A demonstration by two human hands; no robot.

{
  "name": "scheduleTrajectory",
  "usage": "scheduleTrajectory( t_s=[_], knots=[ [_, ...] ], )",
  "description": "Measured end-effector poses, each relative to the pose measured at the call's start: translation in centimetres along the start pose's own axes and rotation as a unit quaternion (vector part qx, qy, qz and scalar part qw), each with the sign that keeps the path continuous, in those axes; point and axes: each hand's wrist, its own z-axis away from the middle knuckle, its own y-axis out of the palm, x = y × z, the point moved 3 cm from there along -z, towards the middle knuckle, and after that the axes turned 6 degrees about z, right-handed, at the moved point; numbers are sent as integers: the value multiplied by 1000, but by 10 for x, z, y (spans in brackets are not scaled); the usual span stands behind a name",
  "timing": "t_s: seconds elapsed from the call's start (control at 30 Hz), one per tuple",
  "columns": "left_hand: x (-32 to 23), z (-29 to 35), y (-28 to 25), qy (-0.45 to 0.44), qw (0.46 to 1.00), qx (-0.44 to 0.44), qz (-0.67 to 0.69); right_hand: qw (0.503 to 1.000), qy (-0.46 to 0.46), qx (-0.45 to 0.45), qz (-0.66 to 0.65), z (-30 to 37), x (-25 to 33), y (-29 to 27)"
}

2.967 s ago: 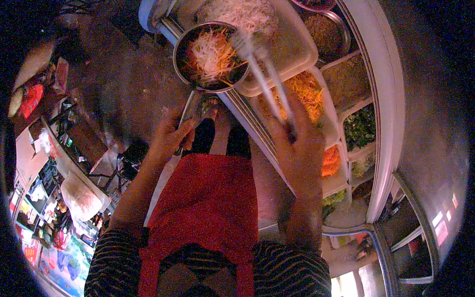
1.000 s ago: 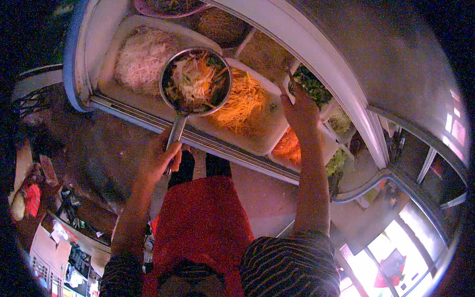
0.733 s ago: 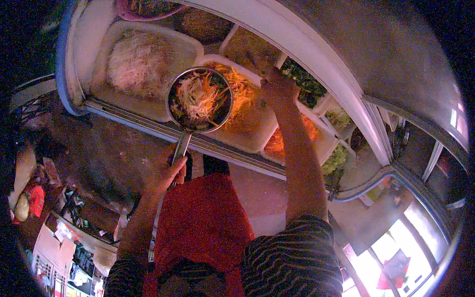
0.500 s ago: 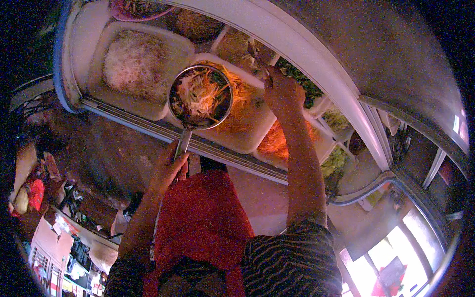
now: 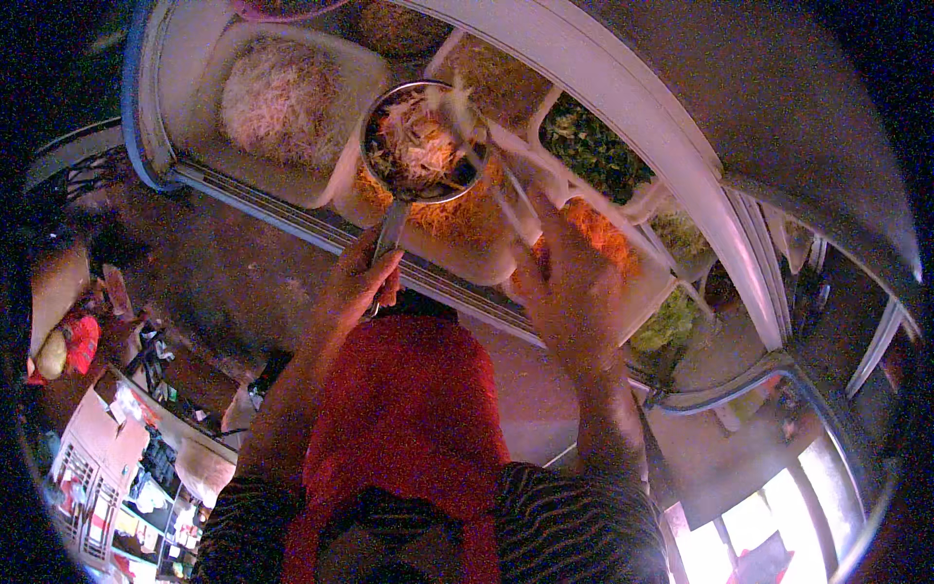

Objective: The person assembles a food item by spreading a mixture of shredded vegetables onto a thin, round sheet of dough. They then fold the sheet over the filling to create a wrap. The person uses a ladle to scoop the vegetable mixture and tongs to select ingredients from a display case.

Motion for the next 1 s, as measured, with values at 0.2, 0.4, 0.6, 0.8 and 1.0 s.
scheduleTrajectory(
  t_s=[0.2,0.4,0.6,0.8,1.0],
  knots=[
    [-2,13,10,-8,998,50,-29,995,74,-48,-40,51,0,-2],
    [-7,43,30,-11,992,109,-60,997,19,-76,21,99,6,-2],
    [-13,71,56,-27,975,127,-183,980,154,-128,-20,159,-11,-40],
    [-12,131,105,-78,968,141,-194,940,193,-281,-15,183,-72,-118],
    [-14,177,153,-45,976,153,-149,946,153,-265,106,113,-122,-177]
  ],
)
